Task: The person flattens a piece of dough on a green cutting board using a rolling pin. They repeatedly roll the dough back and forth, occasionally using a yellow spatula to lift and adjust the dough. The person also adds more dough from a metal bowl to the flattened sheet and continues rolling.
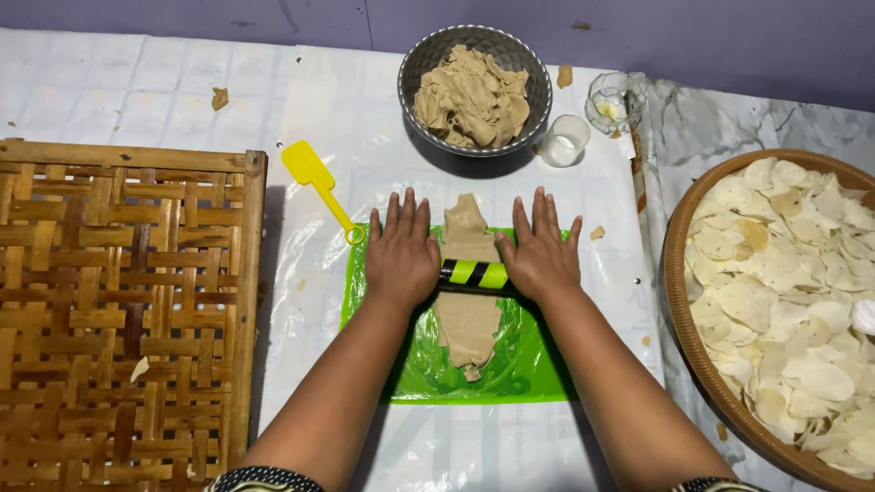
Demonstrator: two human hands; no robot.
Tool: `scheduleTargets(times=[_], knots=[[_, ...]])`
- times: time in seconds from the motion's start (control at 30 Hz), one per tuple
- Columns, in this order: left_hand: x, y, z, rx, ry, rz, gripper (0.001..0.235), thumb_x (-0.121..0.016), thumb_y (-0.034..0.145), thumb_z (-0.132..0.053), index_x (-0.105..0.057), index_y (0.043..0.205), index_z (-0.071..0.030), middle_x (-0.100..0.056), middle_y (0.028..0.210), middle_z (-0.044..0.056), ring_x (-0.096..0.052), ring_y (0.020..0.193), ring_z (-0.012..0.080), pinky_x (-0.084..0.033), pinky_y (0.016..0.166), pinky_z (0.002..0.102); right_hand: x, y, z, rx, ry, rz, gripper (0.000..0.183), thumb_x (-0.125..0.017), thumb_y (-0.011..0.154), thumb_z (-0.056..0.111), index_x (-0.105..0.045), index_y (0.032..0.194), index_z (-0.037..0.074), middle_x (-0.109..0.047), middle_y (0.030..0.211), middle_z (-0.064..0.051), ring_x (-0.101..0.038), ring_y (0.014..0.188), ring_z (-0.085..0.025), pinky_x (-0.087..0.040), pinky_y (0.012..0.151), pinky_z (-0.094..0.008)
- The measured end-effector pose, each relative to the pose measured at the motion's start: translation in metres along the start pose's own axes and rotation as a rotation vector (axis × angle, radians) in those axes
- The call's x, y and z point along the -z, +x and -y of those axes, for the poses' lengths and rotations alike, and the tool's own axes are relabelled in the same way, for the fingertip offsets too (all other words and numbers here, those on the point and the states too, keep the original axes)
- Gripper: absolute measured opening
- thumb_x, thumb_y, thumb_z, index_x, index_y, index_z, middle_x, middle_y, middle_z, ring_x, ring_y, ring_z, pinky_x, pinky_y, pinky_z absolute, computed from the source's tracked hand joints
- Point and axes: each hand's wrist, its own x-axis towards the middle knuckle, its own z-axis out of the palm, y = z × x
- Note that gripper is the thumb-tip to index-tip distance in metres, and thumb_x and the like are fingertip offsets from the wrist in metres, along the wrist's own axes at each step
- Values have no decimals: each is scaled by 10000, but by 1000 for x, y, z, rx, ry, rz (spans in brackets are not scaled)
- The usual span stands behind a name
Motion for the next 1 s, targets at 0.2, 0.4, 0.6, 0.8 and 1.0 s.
scheduleTargets(times=[0.2, 0.4, 0.6, 0.8, 1.0], knots=[[-9, -76, 4, -92, -62, -64, 579, -222, 1060, -323, -391, 1561, -86, -316, 1658, 180, -241, 1551, 350, -141, 1249, 509, 12, -90, 22, 33, -66, 97, 653, -158, 1083, 498, -236, 1634, 157, -113, 1720, -179, -66, 1596, -292, 11, 1230, -610], [-6, -23, 12, -8, 0, -88, 615, -313, 1000, -394, -484, 1503, -86, -346, 1652, 163, -262, 1551, 337, -81, 1269, 542, 7, -35, -11, -39, 57, 121, 731, -136, 1065, 641, -139, 1665, 225, -34, 1718, -203, 13, 1591, -332, 65, 1155, -742], [7, -10, 4, 13, -7, -11, 623, -257, 1036, -388, -326, 1607, -151, -169, 1719, 118, -83, 1598, 283, 60, 1258, 539, 2, -29, 3, -75, 68, -5, 650, -160, 1096, 545, -227, 1651, 213, -27, 1728, -191, 32, 1599, -306, 84, 1172, -704], [-4, -57, 7, -27, -16, -35, 594, -280, 1023, -306, -392, 1580, -133, -227, 1706, 141, -148, 1587, 327, 3, 1260, 558, -2, -72, 9, -26, 6, 1, 644, -147, 1093, 532, -291, 1630, 205, -86, 1722, -203, -26, 1599, -326, 41, 1201, -668], [-22, -124, 11, -90, -62, -28, 597, -202, 1064, -359, -355, 1583, -106, -239, 1683, 184, -162, 1568, 348, -67, 1248, 525, -36, -136, 1, 35, -25, -88, 677, -173, 1081, 543, -254, 1635, 163, -135, 1708, -219, -82, 1589, -330, 11, 1221, -607]])
